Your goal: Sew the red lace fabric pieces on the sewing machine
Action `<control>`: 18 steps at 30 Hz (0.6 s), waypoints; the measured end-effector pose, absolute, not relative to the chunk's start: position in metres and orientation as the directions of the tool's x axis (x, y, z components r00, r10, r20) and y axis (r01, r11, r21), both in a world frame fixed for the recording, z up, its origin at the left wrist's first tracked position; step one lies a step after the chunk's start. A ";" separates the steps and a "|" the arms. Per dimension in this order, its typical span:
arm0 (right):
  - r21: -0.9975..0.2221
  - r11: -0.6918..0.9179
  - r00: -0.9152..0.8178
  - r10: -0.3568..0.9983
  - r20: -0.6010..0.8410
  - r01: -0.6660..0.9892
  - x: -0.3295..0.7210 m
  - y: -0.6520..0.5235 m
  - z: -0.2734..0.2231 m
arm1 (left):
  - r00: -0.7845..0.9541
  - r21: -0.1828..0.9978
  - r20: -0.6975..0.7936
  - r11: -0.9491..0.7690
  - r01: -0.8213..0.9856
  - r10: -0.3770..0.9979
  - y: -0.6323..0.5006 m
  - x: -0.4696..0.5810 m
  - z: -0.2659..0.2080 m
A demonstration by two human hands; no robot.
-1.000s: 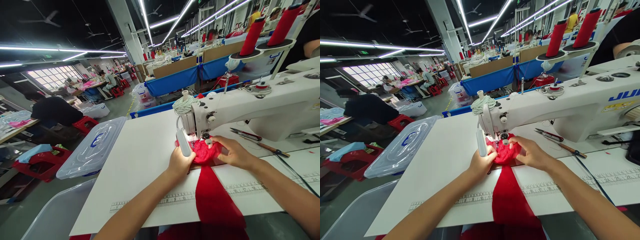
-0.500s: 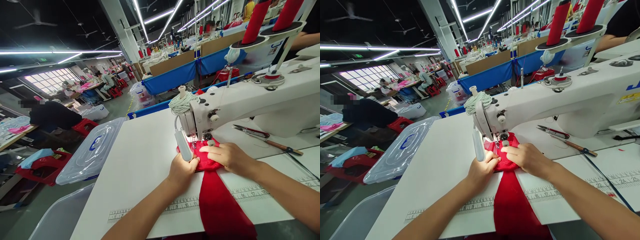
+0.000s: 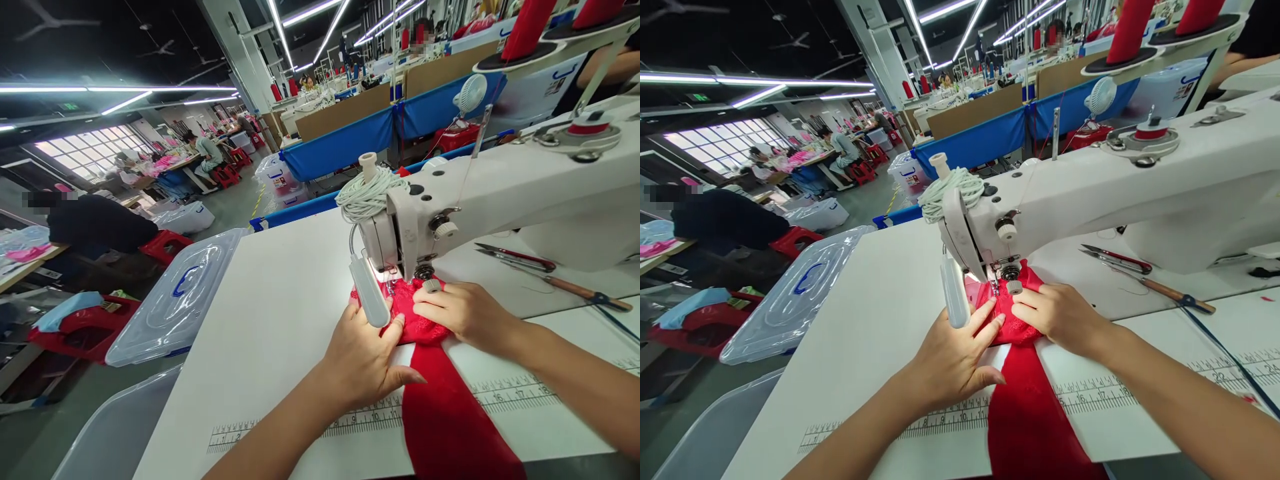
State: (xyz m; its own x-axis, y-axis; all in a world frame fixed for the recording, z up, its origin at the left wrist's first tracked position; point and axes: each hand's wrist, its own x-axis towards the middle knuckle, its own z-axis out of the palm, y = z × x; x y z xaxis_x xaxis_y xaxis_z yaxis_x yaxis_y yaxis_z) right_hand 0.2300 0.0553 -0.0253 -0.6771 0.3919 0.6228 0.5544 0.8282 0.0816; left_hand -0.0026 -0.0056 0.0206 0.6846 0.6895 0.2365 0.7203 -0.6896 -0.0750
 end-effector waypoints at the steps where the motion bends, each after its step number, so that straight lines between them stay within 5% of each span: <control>1: 0.086 0.825 -0.673 0.391 0.627 0.559 0.230 0.055 -0.024 | 0.686 -0.085 0.252 -0.691 0.718 0.682 -0.006 -0.002 0.019; 18: 0.048 0.813 -0.647 0.425 0.633 0.581 0.233 0.056 -0.025 | 0.698 -0.142 0.246 -0.687 0.712 0.672 -0.011 0.000 0.016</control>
State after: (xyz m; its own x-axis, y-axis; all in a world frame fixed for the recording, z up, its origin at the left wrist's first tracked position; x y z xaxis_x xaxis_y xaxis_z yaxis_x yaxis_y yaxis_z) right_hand 0.2332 0.0558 -0.0255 -0.6473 0.4247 0.6330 0.5805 0.8128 0.0483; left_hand -0.0003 -0.0106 0.0164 0.6980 0.6724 0.2464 0.7123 -0.6873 -0.1421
